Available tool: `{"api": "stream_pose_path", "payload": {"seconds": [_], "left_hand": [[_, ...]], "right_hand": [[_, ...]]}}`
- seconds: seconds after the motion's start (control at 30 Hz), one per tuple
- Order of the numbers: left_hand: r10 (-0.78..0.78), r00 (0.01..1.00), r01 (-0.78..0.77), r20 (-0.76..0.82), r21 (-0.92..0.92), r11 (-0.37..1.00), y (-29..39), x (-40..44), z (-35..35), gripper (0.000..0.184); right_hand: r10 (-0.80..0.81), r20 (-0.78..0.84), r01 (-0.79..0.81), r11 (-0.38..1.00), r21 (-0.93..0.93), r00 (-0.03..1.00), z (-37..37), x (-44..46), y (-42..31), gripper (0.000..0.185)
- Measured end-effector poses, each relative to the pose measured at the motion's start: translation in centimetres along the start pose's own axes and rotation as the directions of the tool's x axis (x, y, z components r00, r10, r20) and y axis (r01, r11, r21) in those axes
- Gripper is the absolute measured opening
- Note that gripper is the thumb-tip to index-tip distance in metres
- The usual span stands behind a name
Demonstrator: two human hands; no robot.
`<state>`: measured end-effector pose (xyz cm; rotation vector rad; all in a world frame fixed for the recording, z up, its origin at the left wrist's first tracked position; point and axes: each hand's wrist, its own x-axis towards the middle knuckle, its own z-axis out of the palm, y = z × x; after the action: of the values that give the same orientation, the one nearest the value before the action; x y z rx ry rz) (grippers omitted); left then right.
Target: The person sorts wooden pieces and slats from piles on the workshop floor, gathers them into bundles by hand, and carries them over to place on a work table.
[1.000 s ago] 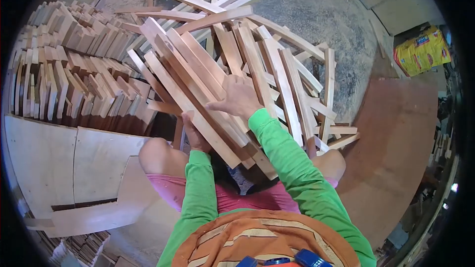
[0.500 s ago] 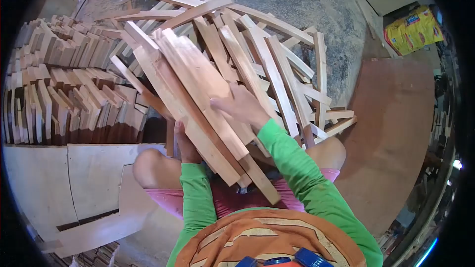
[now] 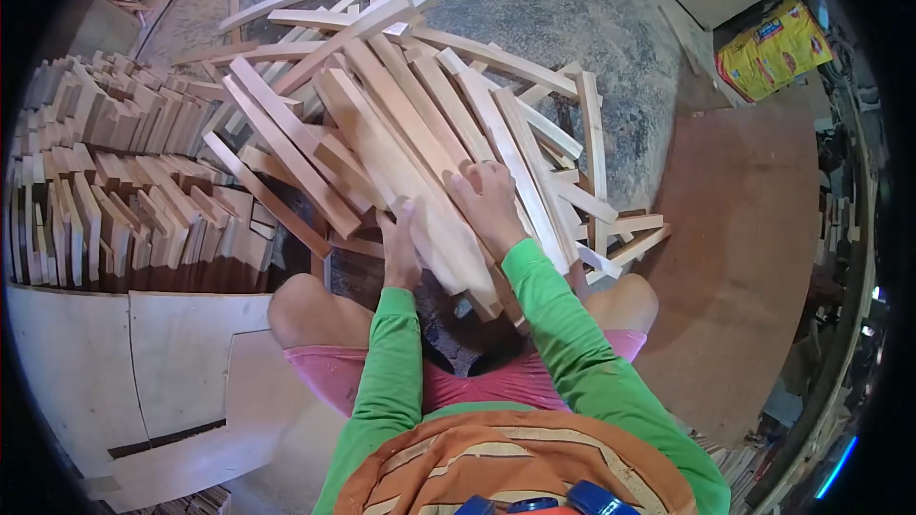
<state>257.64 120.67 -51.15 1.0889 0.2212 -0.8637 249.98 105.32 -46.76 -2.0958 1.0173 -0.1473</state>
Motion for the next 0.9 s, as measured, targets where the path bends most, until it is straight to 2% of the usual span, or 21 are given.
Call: {"api": "stream_pose_path", "payload": {"seconds": [0.13,0.17,0.3,0.5,0.63,0.83,0.9], "left_hand": [[0.139,0.99,-0.129,-0.036,0.198,0.972,-1.2,-0.1,0.0,0.079],[0.137,0.99,-0.128,-0.034,0.196,0.972,-1.8,-0.2,0.2,0.079],[0.196,0.973,-0.161,-0.122,0.249,0.955,-2.7,-0.5,0.2,0.082],[0.226,0.964,-0.174,-0.14,0.31,0.935,-2.6,-2.3,1.6,0.083],[0.123,0.989,-0.103,-0.082,0.217,0.971,-2.1,-2.9,0.4,0.081],[0.099,0.994,-0.082,-0.053,0.252,0.964,-3.3,-2.5,-1.3,0.078],[0.032,0.998,-0.023,-0.059,0.156,0.988,-3.0,-2.9,-1.2,0.073]], "right_hand": [[0.032,-0.149,-0.029,0.999,0.018,0.988,0.5,0.9,1.0,0.062],[0.033,-0.15,-0.031,0.999,0.016,0.988,0.4,1.2,1.3,0.062],[0.104,-0.258,-0.154,0.972,-0.179,0.961,1.0,2.9,0.9,0.069],[0.209,-0.24,-0.269,0.929,-0.255,0.948,1.6,3.2,-1.2,0.067],[0.284,-0.043,-0.286,0.926,-0.245,0.958,-0.2,3.2,-0.8,0.065],[0.295,0.114,-0.278,0.95,-0.141,0.949,-1.7,2.3,0.0,0.065],[0.3,0.17,-0.275,0.948,-0.158,0.939,-2.6,2.0,0.0,0.067]]}}
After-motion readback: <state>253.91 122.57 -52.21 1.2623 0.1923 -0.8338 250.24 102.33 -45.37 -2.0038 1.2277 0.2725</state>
